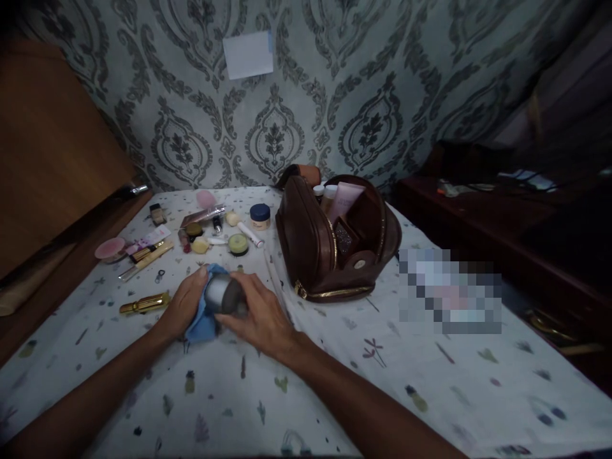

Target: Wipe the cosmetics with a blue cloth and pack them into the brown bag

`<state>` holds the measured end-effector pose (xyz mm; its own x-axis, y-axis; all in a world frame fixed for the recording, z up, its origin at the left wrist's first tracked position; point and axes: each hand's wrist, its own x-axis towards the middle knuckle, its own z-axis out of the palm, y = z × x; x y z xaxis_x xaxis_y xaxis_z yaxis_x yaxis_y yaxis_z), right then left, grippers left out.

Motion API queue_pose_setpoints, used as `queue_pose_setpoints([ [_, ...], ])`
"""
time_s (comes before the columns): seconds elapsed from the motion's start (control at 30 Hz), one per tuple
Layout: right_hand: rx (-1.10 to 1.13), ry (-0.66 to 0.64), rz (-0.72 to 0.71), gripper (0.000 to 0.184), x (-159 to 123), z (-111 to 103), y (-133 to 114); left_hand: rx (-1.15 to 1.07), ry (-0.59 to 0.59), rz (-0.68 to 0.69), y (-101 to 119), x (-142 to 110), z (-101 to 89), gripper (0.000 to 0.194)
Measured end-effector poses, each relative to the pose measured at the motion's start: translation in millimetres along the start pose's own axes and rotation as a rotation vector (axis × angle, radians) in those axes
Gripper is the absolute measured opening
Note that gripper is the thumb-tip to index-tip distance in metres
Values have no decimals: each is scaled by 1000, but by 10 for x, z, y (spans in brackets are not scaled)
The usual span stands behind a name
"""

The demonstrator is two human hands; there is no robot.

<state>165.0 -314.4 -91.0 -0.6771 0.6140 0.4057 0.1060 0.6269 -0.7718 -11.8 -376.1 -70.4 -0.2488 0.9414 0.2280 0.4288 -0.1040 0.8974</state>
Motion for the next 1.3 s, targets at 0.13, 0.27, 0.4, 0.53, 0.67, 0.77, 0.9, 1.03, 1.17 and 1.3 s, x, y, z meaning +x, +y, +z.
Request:
queue_pose_setpoints([
  [0.13,132,-6,165,60,22,-4,-35,56,7,82,19,-30,7,43],
  [0.27,300,-15,255,55,35,5,-56,118,33,149,42,-50,-5,40],
  [0.4,660,-60,395,52,52,28,-90,187,51,268,45,-66,-42,36],
  [0.53,1003,-195,540,53,59,83,-100,200,50,442,21,-69,-85,40],
  [0.67,1203,-468,645,72,51,142,-73,135,50,505,28,-66,-116,44],
  [0.77,1217,-411,640,66,51,145,-89,79,43,407,80,-69,-120,42],
  [0.9,1084,-149,538,48,61,91,-168,70,7,308,136,-77,-91,43],
  [1.03,1009,-128,532,50,55,63,-202,76,-2,262,125,-83,-45,44],
  [1.17,1240,-106,595,55,50,94,-171,-48,80,141,123,-77,-11,51],
  [1.3,1407,-78,586,54,84,111,-142,-141,173,29,113,-62,10,54],
])
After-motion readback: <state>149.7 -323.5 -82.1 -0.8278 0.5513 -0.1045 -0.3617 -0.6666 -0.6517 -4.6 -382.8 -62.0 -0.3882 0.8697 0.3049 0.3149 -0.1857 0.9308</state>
